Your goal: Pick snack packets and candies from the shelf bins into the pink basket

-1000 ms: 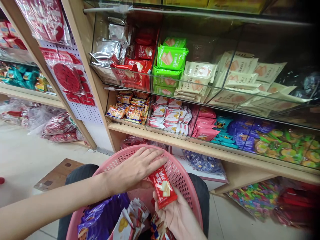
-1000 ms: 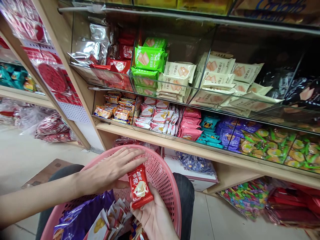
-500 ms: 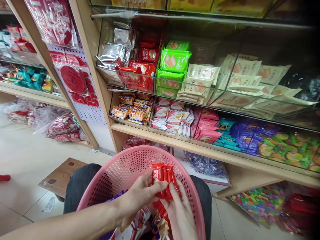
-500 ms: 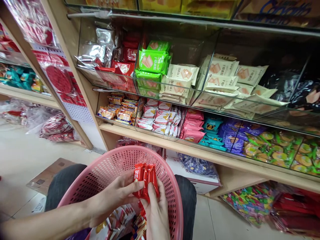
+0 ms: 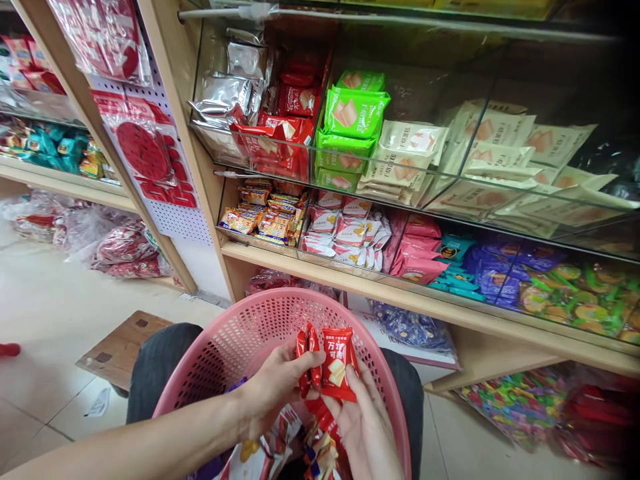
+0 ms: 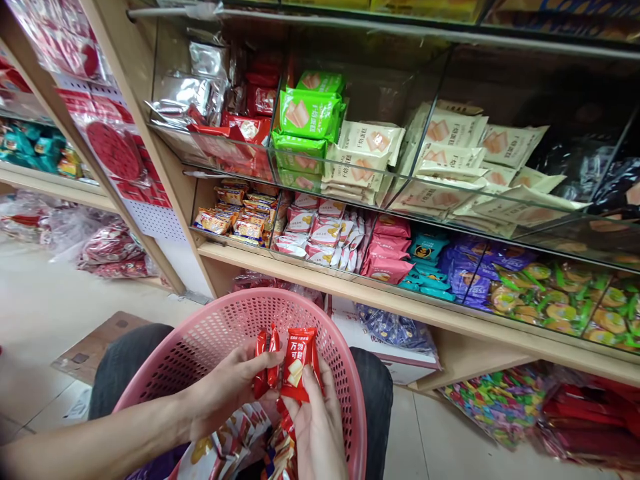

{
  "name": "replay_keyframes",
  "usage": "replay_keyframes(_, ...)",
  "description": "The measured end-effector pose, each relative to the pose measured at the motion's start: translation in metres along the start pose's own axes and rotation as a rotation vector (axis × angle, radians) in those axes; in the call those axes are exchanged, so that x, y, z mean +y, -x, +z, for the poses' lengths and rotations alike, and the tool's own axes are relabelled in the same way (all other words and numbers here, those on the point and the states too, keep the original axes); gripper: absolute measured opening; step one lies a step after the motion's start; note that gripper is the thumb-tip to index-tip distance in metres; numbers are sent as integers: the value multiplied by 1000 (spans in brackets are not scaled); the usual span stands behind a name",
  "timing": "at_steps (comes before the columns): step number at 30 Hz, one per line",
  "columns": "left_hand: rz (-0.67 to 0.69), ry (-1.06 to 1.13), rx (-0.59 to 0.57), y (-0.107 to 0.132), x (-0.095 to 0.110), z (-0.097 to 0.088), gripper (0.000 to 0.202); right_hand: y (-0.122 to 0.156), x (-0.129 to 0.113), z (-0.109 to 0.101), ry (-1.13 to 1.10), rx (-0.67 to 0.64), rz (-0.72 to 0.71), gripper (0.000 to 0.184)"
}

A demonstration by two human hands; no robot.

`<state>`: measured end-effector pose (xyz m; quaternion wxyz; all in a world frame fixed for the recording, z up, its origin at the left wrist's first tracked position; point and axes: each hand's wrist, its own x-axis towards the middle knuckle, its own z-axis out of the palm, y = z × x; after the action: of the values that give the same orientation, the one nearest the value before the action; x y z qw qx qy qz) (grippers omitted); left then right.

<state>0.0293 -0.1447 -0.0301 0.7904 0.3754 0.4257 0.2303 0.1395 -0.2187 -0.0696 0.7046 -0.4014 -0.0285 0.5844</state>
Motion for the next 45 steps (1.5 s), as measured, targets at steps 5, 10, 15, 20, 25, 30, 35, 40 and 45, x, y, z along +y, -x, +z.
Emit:
replay_keyframes(5, 51, 46, -18, -1, -3, 3, 36, 3, 4, 4, 173, -2, -58, 68)
replay_keyframes(10, 103, 77, -58, -4, -10, 6, 37, 5, 8, 3, 437, 17, -210, 59)
replay_keyframes(15, 32, 48, 46, -3, -7, 7, 35, 1, 8, -5, 191, 56, -106, 56)
replay_keyframes(20, 16, 61, 53, -2, -7, 6, 35, -2, 9, -6, 102, 85, -75, 60)
replay_keyframes(25, -28, 54, 72, 1, -2, 14, 34, 2, 6, -1, 347, 80, -128, 59)
replay_keyframes(30, -159, 107, -50, 3, 15, 25, 36, 2, -4, -4, 576, 73, -181, 59)
replay_keyframes(35, -178, 138, -269, 3, 18, 30, 36, -2, -12, -14, 551, 30, -76, 70)
replay_keyframes(40, -205, 148, -266, 6, 19, 35, 31, 0, -19, -12, 490, -11, -41, 78)
replay_keyframes(45, -203, 113, -341, 14, 24, 39, 32, 4, -30, -5, 493, 5, -104, 74)
